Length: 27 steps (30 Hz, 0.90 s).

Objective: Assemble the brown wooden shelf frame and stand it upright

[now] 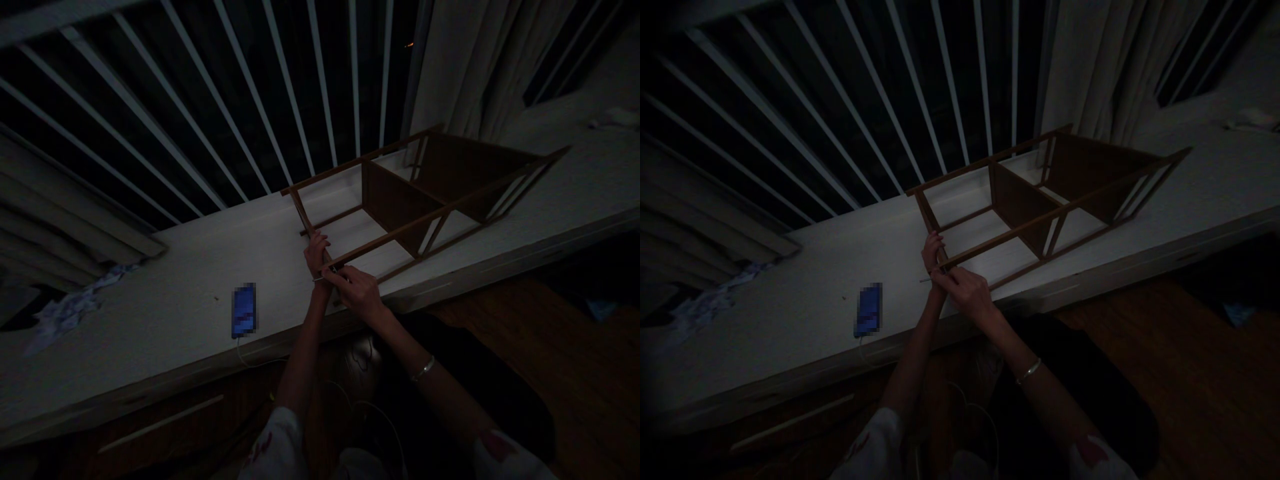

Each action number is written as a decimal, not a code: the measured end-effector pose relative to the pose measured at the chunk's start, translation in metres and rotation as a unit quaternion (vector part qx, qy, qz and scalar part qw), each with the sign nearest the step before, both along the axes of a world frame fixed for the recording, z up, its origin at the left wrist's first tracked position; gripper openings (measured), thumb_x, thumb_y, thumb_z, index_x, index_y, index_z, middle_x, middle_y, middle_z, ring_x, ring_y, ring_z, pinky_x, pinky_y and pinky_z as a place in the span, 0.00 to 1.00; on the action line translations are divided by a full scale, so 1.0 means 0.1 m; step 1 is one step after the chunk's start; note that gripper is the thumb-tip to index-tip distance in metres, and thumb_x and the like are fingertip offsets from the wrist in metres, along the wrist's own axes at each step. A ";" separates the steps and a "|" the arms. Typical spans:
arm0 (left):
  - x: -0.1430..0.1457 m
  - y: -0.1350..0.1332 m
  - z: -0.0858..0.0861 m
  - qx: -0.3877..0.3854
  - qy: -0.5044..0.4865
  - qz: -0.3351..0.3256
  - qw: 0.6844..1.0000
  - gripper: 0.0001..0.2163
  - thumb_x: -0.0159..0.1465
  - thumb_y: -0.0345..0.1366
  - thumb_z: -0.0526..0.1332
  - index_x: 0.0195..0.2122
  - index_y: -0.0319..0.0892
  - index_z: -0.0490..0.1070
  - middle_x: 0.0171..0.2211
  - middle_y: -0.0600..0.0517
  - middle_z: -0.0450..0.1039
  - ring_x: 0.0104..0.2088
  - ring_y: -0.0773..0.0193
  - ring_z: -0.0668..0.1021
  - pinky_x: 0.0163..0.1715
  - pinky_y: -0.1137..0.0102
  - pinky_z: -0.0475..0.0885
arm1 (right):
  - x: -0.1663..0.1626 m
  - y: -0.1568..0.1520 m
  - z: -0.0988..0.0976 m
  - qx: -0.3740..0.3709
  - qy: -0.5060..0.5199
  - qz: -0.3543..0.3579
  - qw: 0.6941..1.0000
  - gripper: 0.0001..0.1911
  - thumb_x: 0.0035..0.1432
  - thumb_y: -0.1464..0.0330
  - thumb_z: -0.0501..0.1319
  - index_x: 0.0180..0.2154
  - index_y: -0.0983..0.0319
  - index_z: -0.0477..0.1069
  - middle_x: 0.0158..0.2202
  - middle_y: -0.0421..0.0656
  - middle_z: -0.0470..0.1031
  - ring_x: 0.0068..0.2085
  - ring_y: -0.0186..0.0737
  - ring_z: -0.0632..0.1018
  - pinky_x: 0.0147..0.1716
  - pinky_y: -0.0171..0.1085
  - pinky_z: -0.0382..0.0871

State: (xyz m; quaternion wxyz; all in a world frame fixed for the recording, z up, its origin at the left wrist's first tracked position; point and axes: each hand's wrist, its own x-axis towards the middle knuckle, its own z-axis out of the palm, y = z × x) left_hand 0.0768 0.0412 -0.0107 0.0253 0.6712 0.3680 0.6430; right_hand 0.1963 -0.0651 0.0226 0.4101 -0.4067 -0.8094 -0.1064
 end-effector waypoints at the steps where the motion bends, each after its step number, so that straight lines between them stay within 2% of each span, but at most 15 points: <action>1: 0.00 0.01 0.00 -0.008 0.004 -0.002 1.000 0.19 0.63 0.50 0.45 0.30 0.43 0.67 0.37 0.48 0.73 0.51 0.57 0.72 0.50 0.59 0.63 | 0.00 0.00 0.00 0.010 0.008 0.007 1.000 0.18 0.59 0.75 0.52 0.49 0.56 0.67 0.30 0.41 0.69 0.32 0.34 0.69 0.30 0.33 0.58; 8: -0.03 0.07 -0.03 -0.038 0.011 0.002 0.999 0.20 0.62 0.52 0.45 0.30 0.42 0.67 0.38 0.46 0.73 0.51 0.56 0.71 0.50 0.57 0.62 | -0.06 -0.04 0.10 -0.001 0.071 0.000 0.997 0.12 0.60 0.68 0.55 0.45 0.60 0.68 0.28 0.42 0.72 0.31 0.36 0.71 0.30 0.35 0.61; 13: -0.05 0.07 -0.04 0.012 0.019 -0.012 1.000 0.34 0.54 0.65 0.35 0.32 0.41 0.67 0.38 0.43 0.73 0.51 0.52 0.71 0.49 0.55 0.63 | -0.08 -0.04 0.12 -0.030 0.137 0.016 0.990 0.09 0.60 0.67 0.55 0.42 0.62 0.68 0.32 0.43 0.75 0.34 0.36 0.74 0.34 0.34 0.64; 17: -0.05 0.05 -0.02 0.004 0.028 -0.005 1.000 0.40 0.48 0.69 0.29 0.31 0.41 0.67 0.37 0.42 0.73 0.50 0.50 0.72 0.49 0.55 0.63 | -0.09 -0.04 0.10 -0.034 0.163 -0.003 0.986 0.08 0.59 0.65 0.57 0.37 0.62 0.69 0.30 0.42 0.75 0.32 0.36 0.75 0.32 0.34 0.64; 27: 0.09 -0.22 0.17 -0.042 0.006 0.019 0.999 0.37 0.53 0.66 0.31 0.32 0.41 0.66 0.40 0.41 0.72 0.53 0.51 0.70 0.51 0.55 0.61 | -0.13 -0.05 0.13 -0.024 0.174 -0.049 0.983 0.09 0.59 0.64 0.57 0.30 0.61 0.68 0.23 0.40 0.73 0.26 0.34 0.73 0.28 0.33 0.61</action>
